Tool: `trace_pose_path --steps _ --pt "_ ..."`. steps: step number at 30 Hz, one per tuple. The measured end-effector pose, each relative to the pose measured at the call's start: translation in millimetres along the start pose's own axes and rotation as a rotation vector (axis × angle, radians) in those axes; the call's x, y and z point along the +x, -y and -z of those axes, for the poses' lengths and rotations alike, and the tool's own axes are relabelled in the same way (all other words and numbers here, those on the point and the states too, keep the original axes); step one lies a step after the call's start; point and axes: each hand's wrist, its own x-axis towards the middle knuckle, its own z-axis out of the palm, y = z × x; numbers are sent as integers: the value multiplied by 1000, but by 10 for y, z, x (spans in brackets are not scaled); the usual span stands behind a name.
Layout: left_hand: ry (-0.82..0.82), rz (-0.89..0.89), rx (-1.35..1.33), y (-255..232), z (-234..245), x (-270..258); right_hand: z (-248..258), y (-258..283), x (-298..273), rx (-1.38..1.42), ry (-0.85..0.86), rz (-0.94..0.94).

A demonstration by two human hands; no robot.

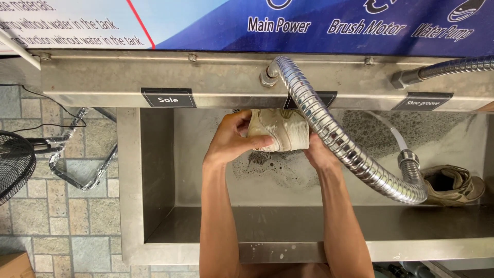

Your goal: Cleaning and washing a pair of sneakers using a specialized shoe-cleaning machine.

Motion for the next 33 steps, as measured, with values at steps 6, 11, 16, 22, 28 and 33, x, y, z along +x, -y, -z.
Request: trace_pose_path --steps 6,11,16,22,28,33 --pt "-114 -85 -312 316 -153 150 -242 166 -72 152 186 179" --pt "-139 -408 -223 248 -145 178 -483 494 -133 93 263 163" --pt "-193 -242 -489 119 -121 142 -515 487 -47 -348 140 120" --pt "-244 -196 -788 473 -432 295 -345 394 -24 -687 -2 317" --pt "-155 -301 -975 454 -616 290 82 -116 164 -322 224 -160" --pt "-192 -177 -595 79 -647 263 226 -176 185 -231 171 -140"
